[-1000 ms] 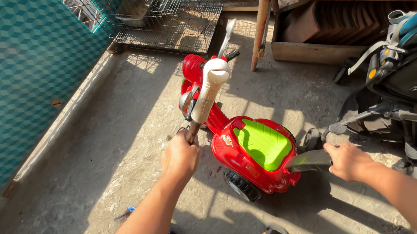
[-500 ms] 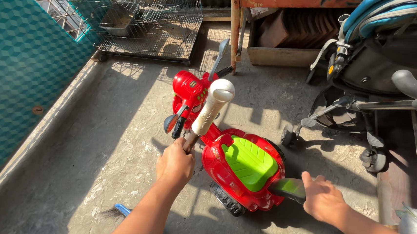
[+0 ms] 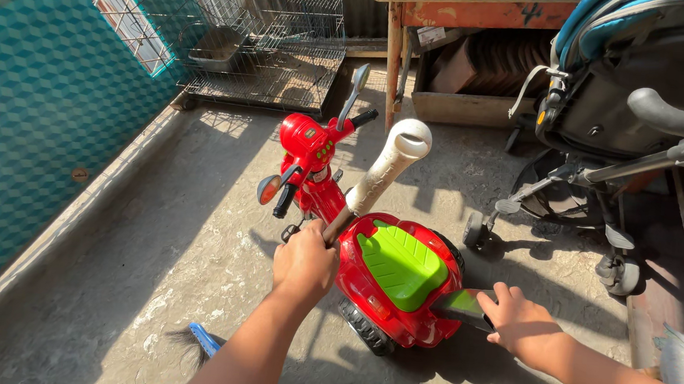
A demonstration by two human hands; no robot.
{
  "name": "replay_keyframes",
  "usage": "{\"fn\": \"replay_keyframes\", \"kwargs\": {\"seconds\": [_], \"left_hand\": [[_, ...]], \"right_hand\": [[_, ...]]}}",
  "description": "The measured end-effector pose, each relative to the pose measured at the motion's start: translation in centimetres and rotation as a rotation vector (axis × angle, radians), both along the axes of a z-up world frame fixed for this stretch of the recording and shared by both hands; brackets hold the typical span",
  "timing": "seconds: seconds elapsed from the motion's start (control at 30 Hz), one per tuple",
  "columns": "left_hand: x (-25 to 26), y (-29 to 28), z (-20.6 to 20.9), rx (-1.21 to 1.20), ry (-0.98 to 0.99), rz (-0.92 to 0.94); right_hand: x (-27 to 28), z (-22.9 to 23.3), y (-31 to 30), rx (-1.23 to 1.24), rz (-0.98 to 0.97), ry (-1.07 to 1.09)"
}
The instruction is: The person attaches a handle to a broom head, sweeps a concrete floor area near a balcony, and then picks up and shakes out a small dark mat over the railing.
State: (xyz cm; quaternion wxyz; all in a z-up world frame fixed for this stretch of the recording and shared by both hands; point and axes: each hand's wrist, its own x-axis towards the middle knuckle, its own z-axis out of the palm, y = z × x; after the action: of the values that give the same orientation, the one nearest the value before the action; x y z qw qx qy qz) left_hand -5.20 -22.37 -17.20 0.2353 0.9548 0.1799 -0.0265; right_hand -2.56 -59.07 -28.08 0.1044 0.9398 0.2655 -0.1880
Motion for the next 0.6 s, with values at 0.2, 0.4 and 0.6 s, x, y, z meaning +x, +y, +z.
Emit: {"fn": "replay_keyframes", "kwargs": {"seconds": [0.2,0.4,0.6], "left_hand": [[-0.4,-1.3,-1.4,0.018,-0.029,-0.060],[-3.1,-1.3,-0.4,0.024,0.010,-0.115],[-4.9,-0.4,1.8,-0.046,-0.017,-0.104]], "right_hand": [[-2.9,0.2,0.8,-0.089,-0.037,-0.123],[-8.1,-1.4,2.5,-0.073,-0.159,-0.127],[-12.3,-2.4,5.0,-0.076,-0.139,-0.103]]}}
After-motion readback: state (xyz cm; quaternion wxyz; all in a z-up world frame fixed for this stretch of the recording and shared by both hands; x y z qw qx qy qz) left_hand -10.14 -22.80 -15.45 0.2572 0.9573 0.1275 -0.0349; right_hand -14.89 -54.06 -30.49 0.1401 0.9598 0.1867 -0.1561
